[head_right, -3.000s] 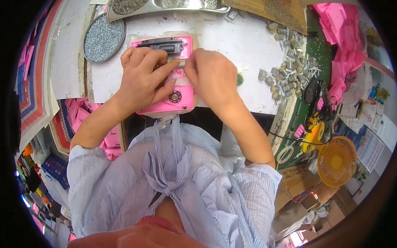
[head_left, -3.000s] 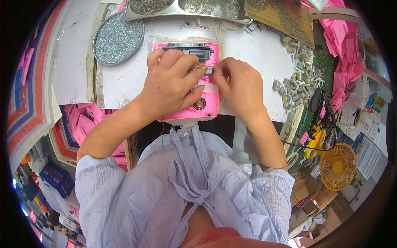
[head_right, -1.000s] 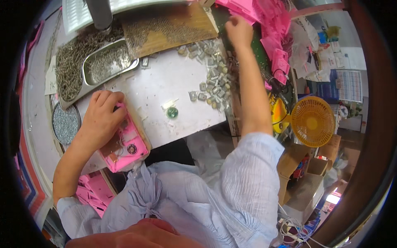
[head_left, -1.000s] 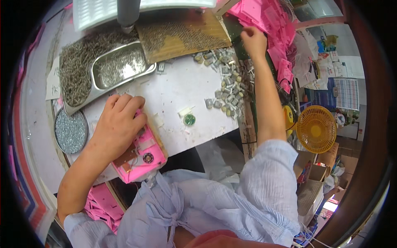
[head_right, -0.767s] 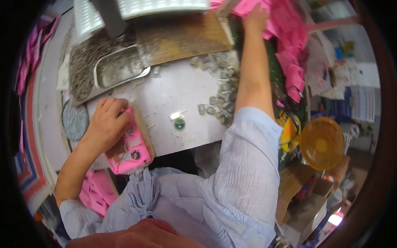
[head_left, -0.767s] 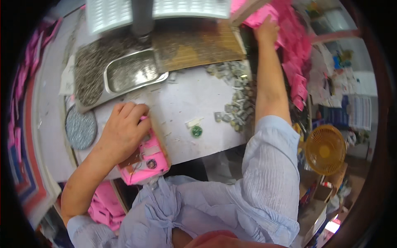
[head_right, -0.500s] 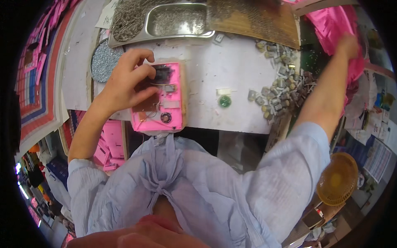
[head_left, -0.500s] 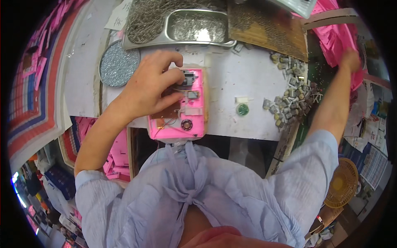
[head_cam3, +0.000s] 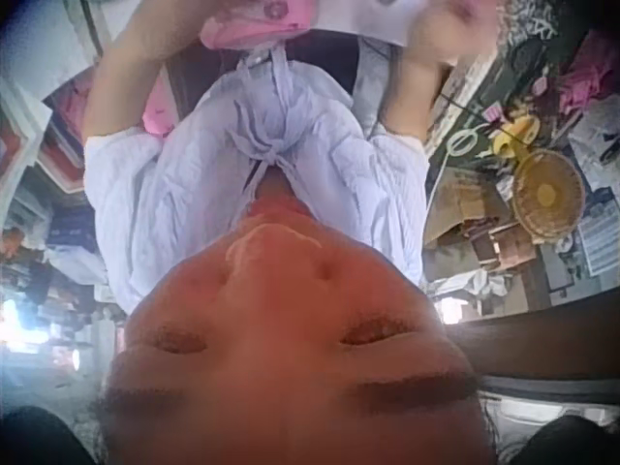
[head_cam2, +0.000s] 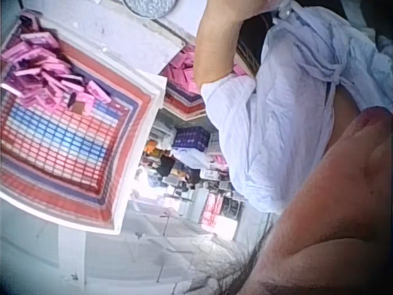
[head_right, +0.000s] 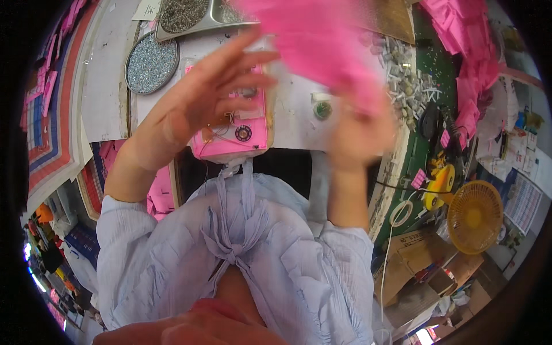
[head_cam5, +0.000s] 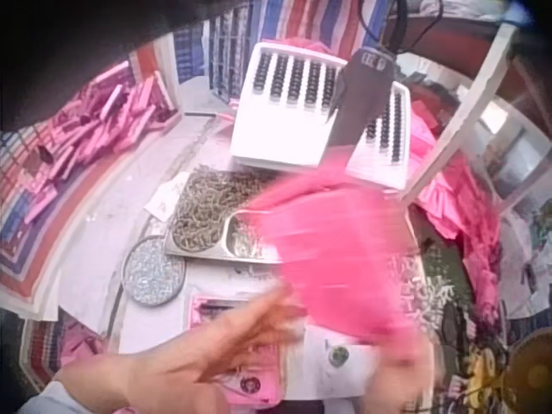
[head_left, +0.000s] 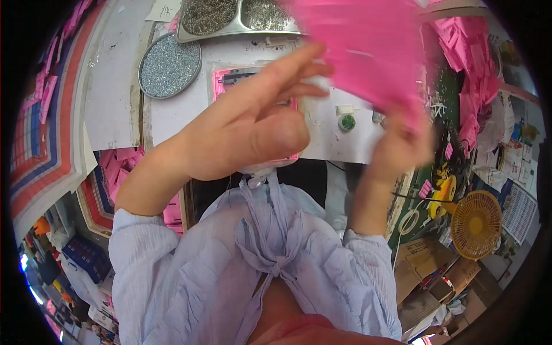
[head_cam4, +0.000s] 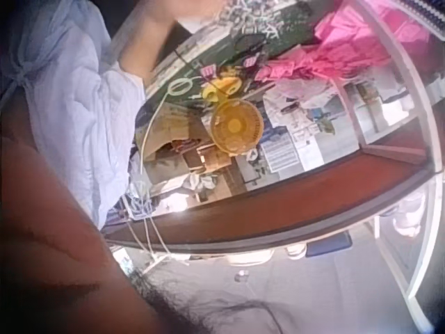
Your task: Assembling electronic components into pink plastic housings and securing them with an electric screwdriver and soldering iron.
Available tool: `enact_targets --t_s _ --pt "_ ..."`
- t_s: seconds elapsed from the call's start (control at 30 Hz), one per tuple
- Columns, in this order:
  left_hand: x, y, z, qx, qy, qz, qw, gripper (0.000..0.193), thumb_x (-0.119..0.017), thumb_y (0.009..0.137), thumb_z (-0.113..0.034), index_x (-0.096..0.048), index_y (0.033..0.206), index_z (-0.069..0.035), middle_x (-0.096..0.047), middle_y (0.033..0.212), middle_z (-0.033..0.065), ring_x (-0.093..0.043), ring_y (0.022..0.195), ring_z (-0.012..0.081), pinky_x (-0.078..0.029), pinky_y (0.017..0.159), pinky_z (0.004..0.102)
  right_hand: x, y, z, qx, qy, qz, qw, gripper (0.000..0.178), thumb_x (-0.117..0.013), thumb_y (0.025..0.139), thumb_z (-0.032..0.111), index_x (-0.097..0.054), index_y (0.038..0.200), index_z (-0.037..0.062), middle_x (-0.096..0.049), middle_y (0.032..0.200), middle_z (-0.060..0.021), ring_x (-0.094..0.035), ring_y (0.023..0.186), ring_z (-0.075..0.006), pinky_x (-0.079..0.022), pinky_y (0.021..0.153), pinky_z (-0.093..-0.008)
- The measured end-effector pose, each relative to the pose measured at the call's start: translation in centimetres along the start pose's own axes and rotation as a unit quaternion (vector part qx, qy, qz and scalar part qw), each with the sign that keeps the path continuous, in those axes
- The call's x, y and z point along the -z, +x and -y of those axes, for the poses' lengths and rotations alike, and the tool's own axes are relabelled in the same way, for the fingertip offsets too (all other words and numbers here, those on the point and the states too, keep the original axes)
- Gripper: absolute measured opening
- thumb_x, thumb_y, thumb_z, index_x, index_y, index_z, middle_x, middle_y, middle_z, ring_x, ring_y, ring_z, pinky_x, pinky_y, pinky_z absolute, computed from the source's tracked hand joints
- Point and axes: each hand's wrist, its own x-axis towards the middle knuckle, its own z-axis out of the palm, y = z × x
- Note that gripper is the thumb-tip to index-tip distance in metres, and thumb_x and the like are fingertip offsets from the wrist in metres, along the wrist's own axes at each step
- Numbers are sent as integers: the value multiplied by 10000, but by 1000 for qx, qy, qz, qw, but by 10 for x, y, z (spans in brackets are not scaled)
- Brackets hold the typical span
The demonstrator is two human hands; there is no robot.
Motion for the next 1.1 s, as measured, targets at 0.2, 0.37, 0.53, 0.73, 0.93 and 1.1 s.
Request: enact_targets --t_s 0.2,0.37,0.53,0.73,0.93,1.1 --pt "32 3 -7 -19 -43 -118 992 395 -564 1057 -152 -465 1403 11 -640 1292 211 -709 1092 292 -632 875 393 -50 26 26 87 33 212 973 493 -806 851 139 -635 1302 36 -672 1225 -182 -626 1044 -297 -530 808 -367" --pt "36 -19 3 8 49 -96 994 515 -629 1020 -118 -414 1460 41 -643 1244 180 -704 1066 272 -645 859 424 -40 2 23 -304 325 233 865 685 -635 1006 32 -267 1583 8 -721 892 -80 -605 645 -75 -462 577 -205" --pt "44 -54 32 -7 470 -137 872 837 -746 910 -106 -280 1586 52 -692 894 43 -586 690 93 -469 592 236 -15 -57 35 -302 108 276 906 703 -629 995 74 -284 1606 22 -660 738 -68 -610 600 -141 -458 567 -266" --pt "56 -70 53 -33 489 -133 862 761 -760 868 -134 -424 1544 -33 -628 785 31 -468 593 98 -418 567 254 -18 -90 27 -241 -3 352 904 636 -671 961 172 -441 1537 27 -559 619 -95 -586 522 -239 -464 552 -335" --pt "59 -79 60 -24 476 -161 864 709 -770 855 -146 -483 1494 -37 -582 762 38 -488 596 117 -431 571 264 -22 -72 14 -236 15 407 883 614 -704 946 214 -503 1513 89 -571 628 -103 -611 550 -255 -473 563 -348" --pt "48 -90 55 21 491 -172 854 675 -713 896 -79 -455 1518 -31 -557 778 -1 -487 663 71 -395 612 227 -22 -55 7 -159 -9 473 867 616 -715 947 270 -514 1513 134 -609 653 -137 -645 591 -298 -489 579 -383"
